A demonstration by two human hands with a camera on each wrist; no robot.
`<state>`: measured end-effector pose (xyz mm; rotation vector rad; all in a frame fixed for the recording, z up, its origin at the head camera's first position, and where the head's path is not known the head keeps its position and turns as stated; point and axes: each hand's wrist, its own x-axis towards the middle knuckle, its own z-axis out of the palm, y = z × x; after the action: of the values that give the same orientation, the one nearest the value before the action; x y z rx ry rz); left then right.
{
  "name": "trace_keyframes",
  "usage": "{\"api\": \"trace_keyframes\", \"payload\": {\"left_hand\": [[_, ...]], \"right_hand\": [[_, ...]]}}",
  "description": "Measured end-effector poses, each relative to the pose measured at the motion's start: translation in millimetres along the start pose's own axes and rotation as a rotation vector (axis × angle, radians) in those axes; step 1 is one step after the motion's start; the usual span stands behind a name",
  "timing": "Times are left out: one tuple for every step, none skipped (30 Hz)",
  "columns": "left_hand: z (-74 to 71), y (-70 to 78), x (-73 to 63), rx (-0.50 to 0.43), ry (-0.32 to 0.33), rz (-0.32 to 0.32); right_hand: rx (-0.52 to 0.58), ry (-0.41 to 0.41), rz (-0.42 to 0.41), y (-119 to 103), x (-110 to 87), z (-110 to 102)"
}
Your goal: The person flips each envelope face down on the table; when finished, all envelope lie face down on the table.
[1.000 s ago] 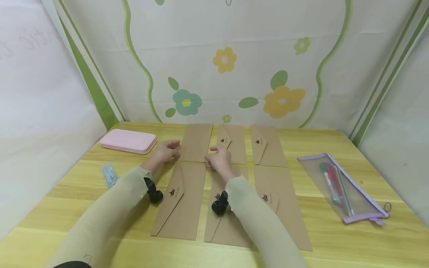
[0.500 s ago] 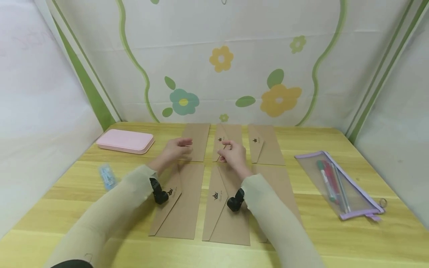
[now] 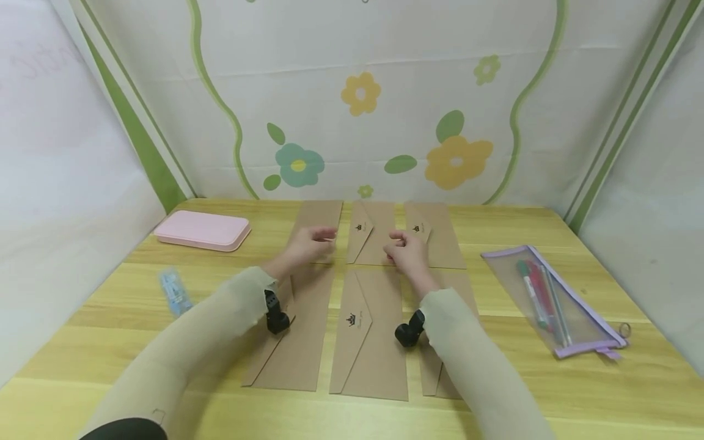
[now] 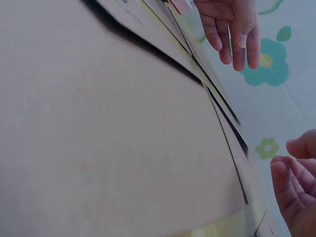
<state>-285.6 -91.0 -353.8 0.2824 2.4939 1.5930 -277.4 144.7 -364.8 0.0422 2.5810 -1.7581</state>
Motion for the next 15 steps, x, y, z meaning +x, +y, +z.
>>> {"api": "trace_keyframes", "payload": {"left_hand": [[2.0,0.2,1.1,0.0,-0.008,-0.004],[4.1,0.4,2.2,0.001,-0.014,-0.006],[6.2,0.2,3.6,0.001,-0.019,-0.006],[8.2,0.1,4.9,0.0,-0.024,-0.009],[10.2,-0.1,6.2,0.0,-0.03,-0.008],[12.1,-0.5,7.5,-0.001,-0.032,-0.008],[13.7,-1.0,8.6,-0.001,-0.033,-0.007],[15.1,-1.5,9.6,0.002,-0.033,-0.005],[16.5,-2.0,10.5,0.007,-0.033,-0.008],[17.5,-2.3,11.0,0.016,-0.033,-0.008],[18.5,-2.4,11.5,0.02,-0.031,-0.009],[19.4,-2.7,12.0,0.026,-0.03,-0.015],[20.2,-2.7,12.4,0.035,-0.027,-0.016],[21.0,-2.6,12.6,0.044,-0.026,-0.021],[21.5,-2.4,12.7,0.054,-0.026,-0.026]], "right_hand": [[-0.024,0.004,-0.006,2.0,0.0,-1.9],[-0.039,0.008,-0.006,3.2,-0.3,-3.5],[-0.057,0.009,-0.011,4.7,-0.6,-5.0],[-0.072,0.008,-0.013,6.1,-0.8,-6.3],[-0.081,0.003,-0.012,7.2,-1.1,-7.5],[-0.085,-0.005,-0.012,8.5,-1.4,-8.5],[-0.089,-0.015,-0.007,9.2,-1.7,-9.3],[-0.084,-0.027,0.002,9.8,-2.1,-9.9],[-0.081,-0.038,0.01,10.3,-2.6,-10.5],[-0.074,-0.048,0.02,10.8,-3.0,-11.1],[-0.071,-0.056,0.027,11.2,-3.4,-11.6],[-0.07,-0.062,0.029,11.6,-3.8,-11.9],[-0.069,-0.065,0.037,11.8,-4.0,-12.3],[-0.071,-0.067,0.041,12.2,-4.1,-12.7],[-0.073,-0.066,0.044,12.5,-4.2,-13.0]]}}
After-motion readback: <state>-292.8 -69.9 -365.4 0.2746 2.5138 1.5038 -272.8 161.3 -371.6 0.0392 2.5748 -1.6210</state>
